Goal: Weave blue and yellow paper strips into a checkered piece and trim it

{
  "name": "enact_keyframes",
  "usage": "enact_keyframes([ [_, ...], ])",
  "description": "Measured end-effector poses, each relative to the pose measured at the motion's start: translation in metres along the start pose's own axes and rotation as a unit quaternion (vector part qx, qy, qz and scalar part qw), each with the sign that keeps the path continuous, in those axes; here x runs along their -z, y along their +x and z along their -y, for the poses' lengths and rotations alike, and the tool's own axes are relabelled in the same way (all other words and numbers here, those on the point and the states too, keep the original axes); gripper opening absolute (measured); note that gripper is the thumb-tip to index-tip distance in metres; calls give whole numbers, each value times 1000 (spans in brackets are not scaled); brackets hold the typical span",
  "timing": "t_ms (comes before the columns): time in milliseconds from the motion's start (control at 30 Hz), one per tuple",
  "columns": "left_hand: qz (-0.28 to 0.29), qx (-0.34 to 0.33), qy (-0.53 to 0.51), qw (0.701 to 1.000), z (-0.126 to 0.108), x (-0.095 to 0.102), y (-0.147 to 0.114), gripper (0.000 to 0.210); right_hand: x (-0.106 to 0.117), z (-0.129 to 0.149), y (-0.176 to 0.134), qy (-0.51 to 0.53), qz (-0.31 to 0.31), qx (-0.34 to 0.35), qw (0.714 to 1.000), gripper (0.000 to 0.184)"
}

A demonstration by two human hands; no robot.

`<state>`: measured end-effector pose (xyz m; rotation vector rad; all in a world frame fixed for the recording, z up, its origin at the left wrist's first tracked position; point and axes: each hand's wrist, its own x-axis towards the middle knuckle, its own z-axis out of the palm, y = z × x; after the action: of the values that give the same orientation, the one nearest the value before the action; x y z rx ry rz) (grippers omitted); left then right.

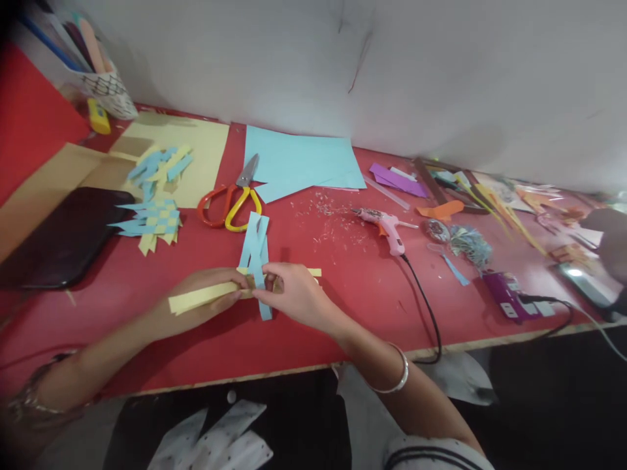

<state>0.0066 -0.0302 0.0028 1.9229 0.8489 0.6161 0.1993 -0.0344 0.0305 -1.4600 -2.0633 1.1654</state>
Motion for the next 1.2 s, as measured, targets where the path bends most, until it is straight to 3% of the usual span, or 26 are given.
enact_keyframes([
  [133,-1,-3,21,1000,-1,-1,-1,20,-2,-2,-10,-17,-15,20,1000,4],
  [233,-14,-4,60,998,1,-2,-3,21,-8,-8,-21,-7,-59,98,993,8],
  [367,-34,-17,85,996,3,-3,-4,21,-22,-17,-38,-79,-102,256,958,11],
  [500,-39,-5,75,996,0,-2,-4,20,-32,-23,-48,-188,-132,298,926,28],
  [767,-56,28,44,997,2,-4,-3,21,-20,-21,-45,-291,-90,276,912,31],
  [967,-52,20,66,996,-2,-5,1,23,-4,-20,-39,-192,-40,220,956,35],
  [1133,-67,-3,77,995,0,-7,1,22,17,-26,-16,-200,-141,110,963,29],
  [1200,-59,-2,84,995,1,-7,1,23,25,-29,-4,-249,-132,46,958,27],
])
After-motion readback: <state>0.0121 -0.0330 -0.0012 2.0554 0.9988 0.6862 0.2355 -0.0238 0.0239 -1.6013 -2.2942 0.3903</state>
